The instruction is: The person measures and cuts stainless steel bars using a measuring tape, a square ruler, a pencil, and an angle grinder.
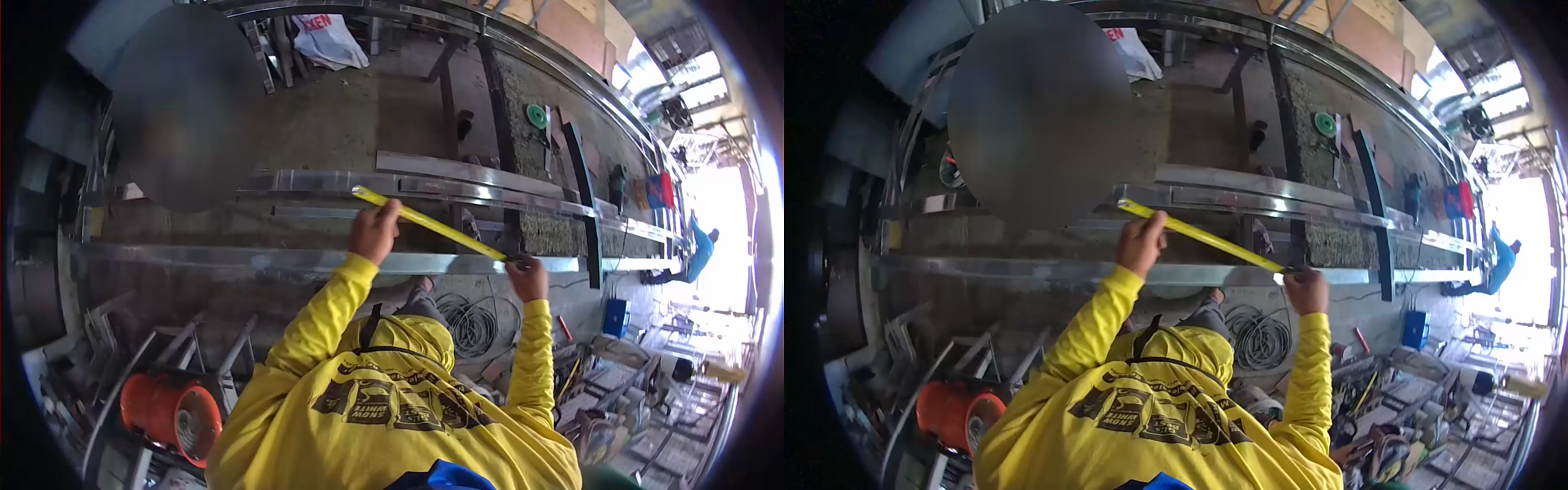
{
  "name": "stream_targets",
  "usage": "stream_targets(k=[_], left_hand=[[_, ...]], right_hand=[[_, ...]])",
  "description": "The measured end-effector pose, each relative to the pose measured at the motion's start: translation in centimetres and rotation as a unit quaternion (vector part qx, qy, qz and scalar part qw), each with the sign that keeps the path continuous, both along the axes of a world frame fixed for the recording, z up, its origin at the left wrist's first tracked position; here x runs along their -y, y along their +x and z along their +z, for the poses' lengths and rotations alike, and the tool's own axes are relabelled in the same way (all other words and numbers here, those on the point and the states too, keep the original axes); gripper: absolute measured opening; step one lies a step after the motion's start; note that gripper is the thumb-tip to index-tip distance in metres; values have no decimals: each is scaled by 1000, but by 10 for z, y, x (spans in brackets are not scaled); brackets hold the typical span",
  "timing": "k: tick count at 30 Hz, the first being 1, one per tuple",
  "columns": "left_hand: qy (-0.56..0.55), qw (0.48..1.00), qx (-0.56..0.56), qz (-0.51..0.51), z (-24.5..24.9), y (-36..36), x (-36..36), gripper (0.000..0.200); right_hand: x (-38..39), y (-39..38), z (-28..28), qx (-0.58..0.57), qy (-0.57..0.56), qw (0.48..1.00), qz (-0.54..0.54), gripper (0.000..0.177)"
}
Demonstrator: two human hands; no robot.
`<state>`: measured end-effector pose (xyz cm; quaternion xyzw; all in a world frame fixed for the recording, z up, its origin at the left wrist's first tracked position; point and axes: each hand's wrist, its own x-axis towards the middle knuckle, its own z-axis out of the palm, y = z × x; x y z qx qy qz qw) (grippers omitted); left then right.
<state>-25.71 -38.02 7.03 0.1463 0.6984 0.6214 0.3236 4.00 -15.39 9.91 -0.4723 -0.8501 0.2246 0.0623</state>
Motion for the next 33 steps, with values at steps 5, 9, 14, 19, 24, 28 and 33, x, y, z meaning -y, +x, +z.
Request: stream_targets(k=[5,9,14,19,24,28,33], left_hand=[[32,985,155,64,-25,52,-122,48],[18,959,189,210,-27,73,-157,42],[-34,944,157,290,-29,63,-152,43],[-49,936,133,323,-23,58,-155,40],[-57,945,146,289,-26,56,-149,36],[-29,942,170,288,-24,61,-150,44],[-157,923,-341,83,11,118,-184,36]], right_hand=[[-138,35,-2,-19,140,990,27,40],[-184,8,25,7,107,993,48,47],[-207,-24,26,-38,126,977,168,45],[-213,-36,22,-41,112,975,190,44],[-209,-32,21,-36,111,976,182,43],[-211,-31,25,-30,101,980,170,43],[-204,-38,27,6,120,982,148,47]])
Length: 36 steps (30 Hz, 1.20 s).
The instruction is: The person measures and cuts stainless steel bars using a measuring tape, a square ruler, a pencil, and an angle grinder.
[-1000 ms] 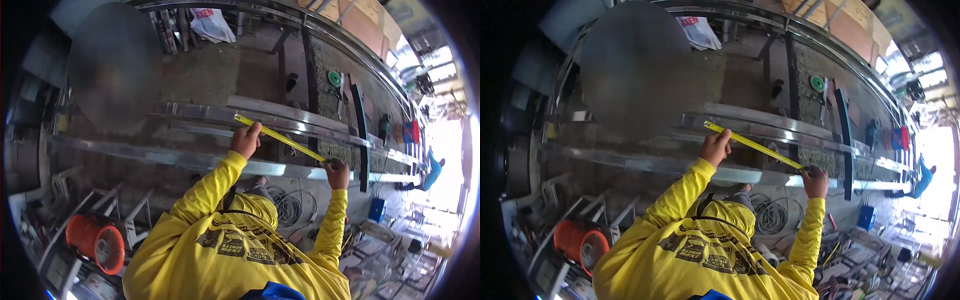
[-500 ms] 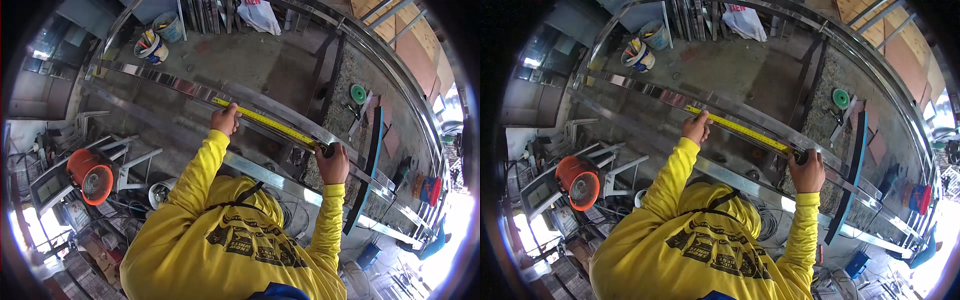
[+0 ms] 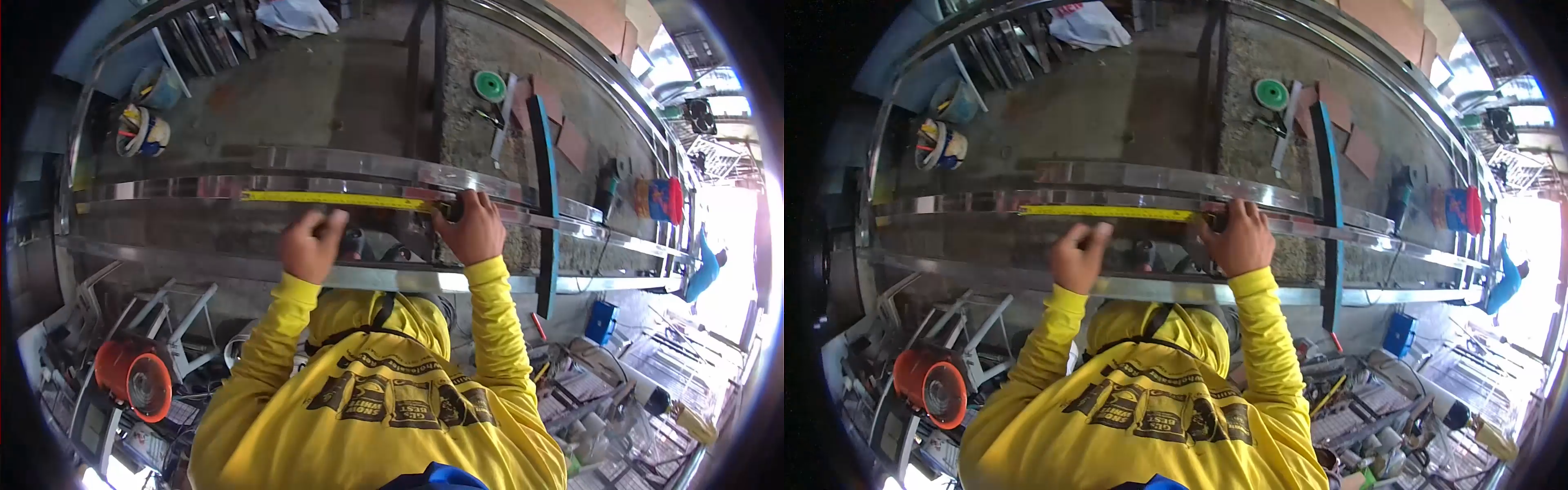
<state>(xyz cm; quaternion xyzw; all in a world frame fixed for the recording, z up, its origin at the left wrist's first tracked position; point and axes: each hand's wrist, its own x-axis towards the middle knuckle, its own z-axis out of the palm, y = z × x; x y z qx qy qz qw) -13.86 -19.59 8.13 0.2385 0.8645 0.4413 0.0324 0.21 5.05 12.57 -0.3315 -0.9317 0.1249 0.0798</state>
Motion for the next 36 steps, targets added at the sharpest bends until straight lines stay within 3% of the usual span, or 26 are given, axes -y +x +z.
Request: stream_targets(k=[1,4,7,11,19,28,31,36], left_hand=[[-40,988,-109,-100,12,9,-16,33],[-87,952,-242,-165,38,24,-77,38],[-192,927,-172,-274,11,16,-116,31],[-234,926,-114,-272,3,14,-129,30],[-295,925,-150,-189,12,34,-144,33],[-396,901,-132,-116,14,56,-165,37],[-419,891,-121,-128,6,68,-182,38],[-329,896,-79,-289,-13,111,-254,40]], right_hand=[[1,2,-3,3,0,1000,5,46],[-2,-3,-1,11,-5,1000,14,44],[-12,5,-3,33,-13,999,32,44],[-67,43,-1,34,-9,999,18,45],[-231,170,-2,54,-5,998,-39,47],[-323,249,-8,81,-6,996,-46,42],[-336,263,-7,82,-4,995,-54,41],[-339,264,-2,90,-10,994,-54,51]])
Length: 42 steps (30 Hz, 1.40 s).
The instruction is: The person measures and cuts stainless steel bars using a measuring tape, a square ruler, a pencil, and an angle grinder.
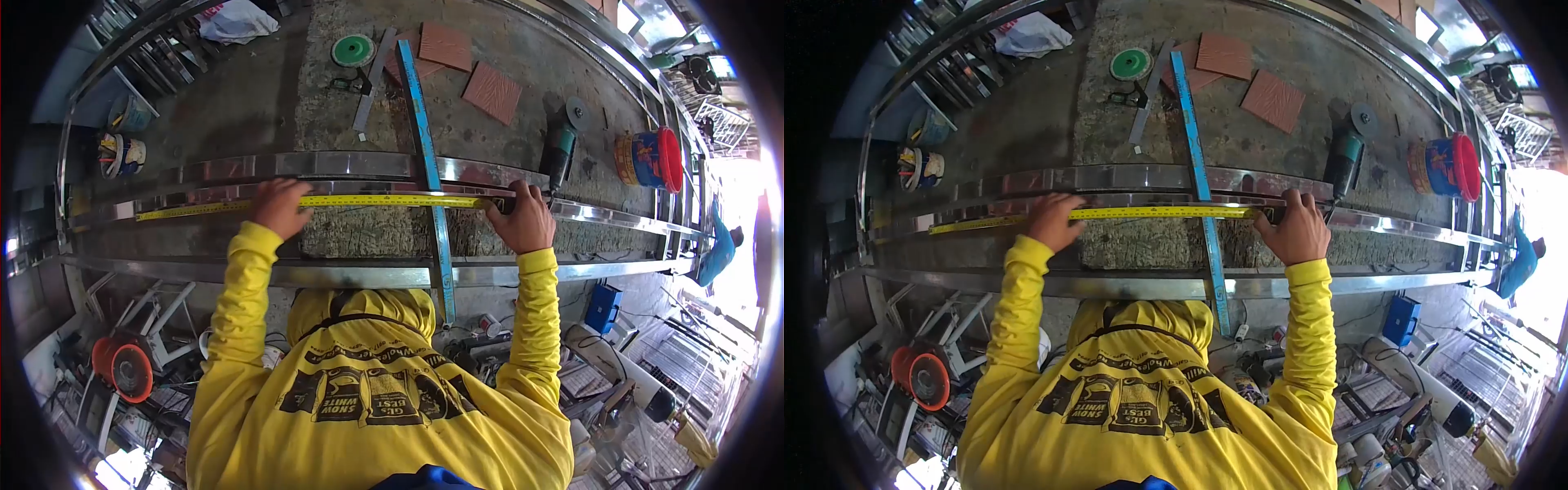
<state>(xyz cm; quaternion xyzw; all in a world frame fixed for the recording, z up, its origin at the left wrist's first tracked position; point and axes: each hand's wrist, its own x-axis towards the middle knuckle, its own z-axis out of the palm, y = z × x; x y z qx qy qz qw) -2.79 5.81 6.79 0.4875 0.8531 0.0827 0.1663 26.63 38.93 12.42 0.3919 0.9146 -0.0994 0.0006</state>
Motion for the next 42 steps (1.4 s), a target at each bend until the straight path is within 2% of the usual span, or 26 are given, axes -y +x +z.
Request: stream_targets(k=[4,9,12,15,19,22,25,28,29,33,38,42], left_hand=[[-3,999,28,-31,-9,16,-30,41],[-27,999,12,-39,3,13,-21,41],[-38,999,25,-24,9,5,-9,38],[-73,997,17,3,23,-1,1,35],[-74,996,47,10,18,-20,20,36],[-31,999,40,-13,20,-20,22,35],[27,993,112,-20,32,-12,8,30],[-32,968,248,-17,10,-24,-11,43],[-75,965,249,-26,1,-29,-19,58],[-229,887,401,2,-2,-39,-52,69],[-226,879,420,-31,-13,-42,-56,66],[-189,891,413,-21,-12,-38,-52,65]], right_hand=[[-7,2,-1,-15,-38,999,7,54],[-11,5,-5,-31,-77,996,19,45],[-10,9,-7,-41,-47,998,4,44],[-9,10,-4,-47,-65,997,7,42],[-12,11,-6,-62,-111,991,30,42],[-12,13,-11,-91,-138,985,41,43],[-10,12,-13,-107,-142,983,38,41],[-9,7,-8,-80,-153,984,36,40],[-9,5,-7,-68,-158,985,35,40],[-15,5,-19,-51,-129,990,38,42],[-20,5,-15,-28,-150,988,36,47],[-10,7,-4,-51,-143,988,29,60]])
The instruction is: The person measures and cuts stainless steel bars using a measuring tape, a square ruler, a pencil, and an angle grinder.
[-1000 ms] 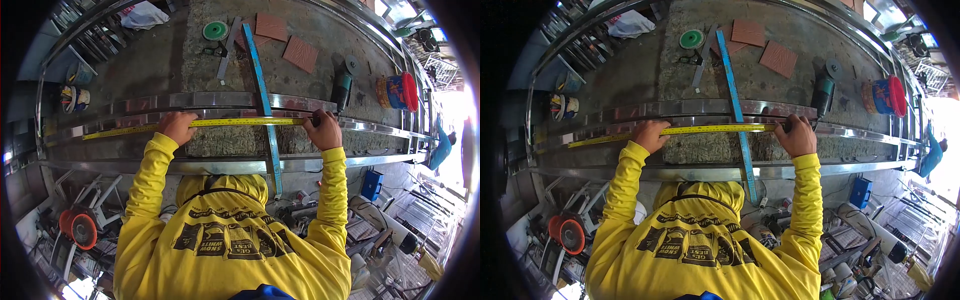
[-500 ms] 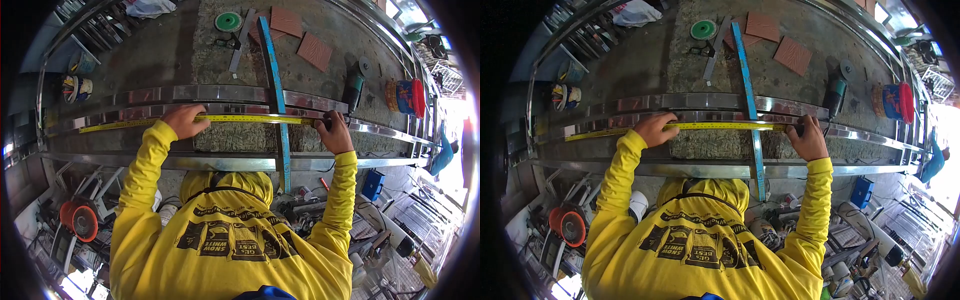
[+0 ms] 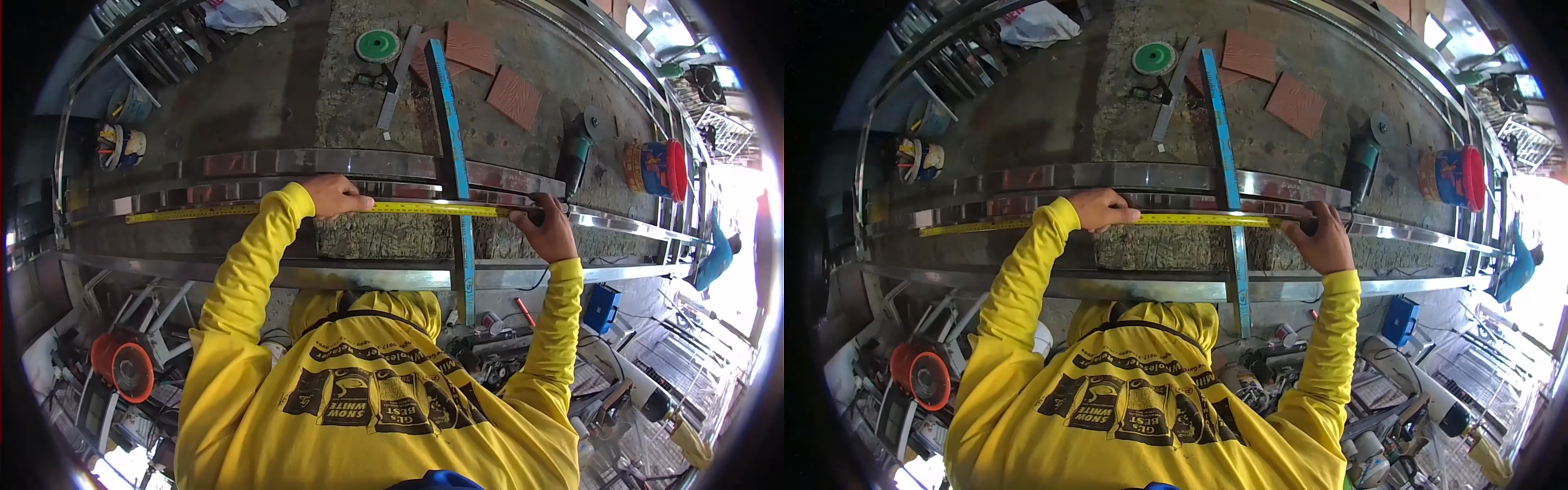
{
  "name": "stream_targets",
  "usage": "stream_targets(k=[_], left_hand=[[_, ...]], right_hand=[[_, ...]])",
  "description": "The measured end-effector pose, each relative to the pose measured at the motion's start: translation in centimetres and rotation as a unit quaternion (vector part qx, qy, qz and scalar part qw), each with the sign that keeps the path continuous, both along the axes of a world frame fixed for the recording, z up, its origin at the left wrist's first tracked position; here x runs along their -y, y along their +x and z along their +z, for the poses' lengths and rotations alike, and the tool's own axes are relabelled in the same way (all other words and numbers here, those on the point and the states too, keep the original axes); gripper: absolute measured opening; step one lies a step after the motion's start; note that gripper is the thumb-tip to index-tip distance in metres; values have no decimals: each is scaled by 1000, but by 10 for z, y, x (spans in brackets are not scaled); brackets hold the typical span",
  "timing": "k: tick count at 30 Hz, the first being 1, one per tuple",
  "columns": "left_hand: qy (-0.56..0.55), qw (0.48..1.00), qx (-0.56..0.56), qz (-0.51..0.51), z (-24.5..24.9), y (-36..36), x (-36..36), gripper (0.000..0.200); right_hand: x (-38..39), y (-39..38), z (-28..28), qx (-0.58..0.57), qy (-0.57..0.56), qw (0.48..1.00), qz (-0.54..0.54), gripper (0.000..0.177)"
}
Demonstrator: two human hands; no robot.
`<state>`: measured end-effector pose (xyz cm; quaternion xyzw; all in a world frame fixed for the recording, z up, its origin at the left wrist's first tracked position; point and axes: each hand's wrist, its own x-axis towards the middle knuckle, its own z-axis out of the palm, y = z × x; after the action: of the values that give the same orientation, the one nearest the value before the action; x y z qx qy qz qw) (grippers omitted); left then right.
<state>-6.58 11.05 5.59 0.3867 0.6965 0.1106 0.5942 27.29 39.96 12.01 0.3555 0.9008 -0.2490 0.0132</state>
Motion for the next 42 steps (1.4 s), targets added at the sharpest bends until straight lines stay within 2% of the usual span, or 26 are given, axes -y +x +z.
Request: stream_targets(k=[2,3,6,13,17,23,26,27,30,33,35,36,38,40,42], left_hand=[[-22,1000,2,7,-1,1,-2,65],[-31,999,2,11,-2,0,-3,66],[41,999,-21,-3,-16,2,0,67],[-5,999,-38,1,-11,4,-2,73],[21,999,-44,16,-12,6,0,71],[23,999,-35,12,-11,5,0,72],[38,998,-42,12,-12,5,1,72],[34,999,-40,7,-13,5,1,72],[24,999,-39,-5,-14,5,0,72],[30,998,-44,-16,-20,5,0,75],[28,998,-47,-38,-16,4,-2,76],[28,997,-48,-47,-13,3,-3,77],[43,996,-63,-49,-11,3,-2,78],[60,994,-84,-42,-19,4,-1,77],[66,993,-99,-28,-26,5,0,79]], right_hand=[[3,2,1,-2,44,999,1,68],[6,2,3,10,23,999,-28,75],[7,9,-12,-39,18,997,-59,75],[4,22,-31,-91,-2,992,-92,69],[5,26,-34,-111,-11,988,-103,62],[5,30,-26,-159,44,979,-118,50],[6,26,-22,-154,197,956,-155,40],[22,2,-5,-187,251,930,-194,28],[60,-74,14,-262,210,931,-145,20],[93,-169,-16,-227,95,969,35,15],[96,-230,-48,-4,43,991,128,22],[92,-255,-60,128,37,978,161,29],[72,-293,-117,242,31,954,177,36],[57,-308,-152,227,23,962,150,45],[47,-318,-162,210,2,967,144,57]])
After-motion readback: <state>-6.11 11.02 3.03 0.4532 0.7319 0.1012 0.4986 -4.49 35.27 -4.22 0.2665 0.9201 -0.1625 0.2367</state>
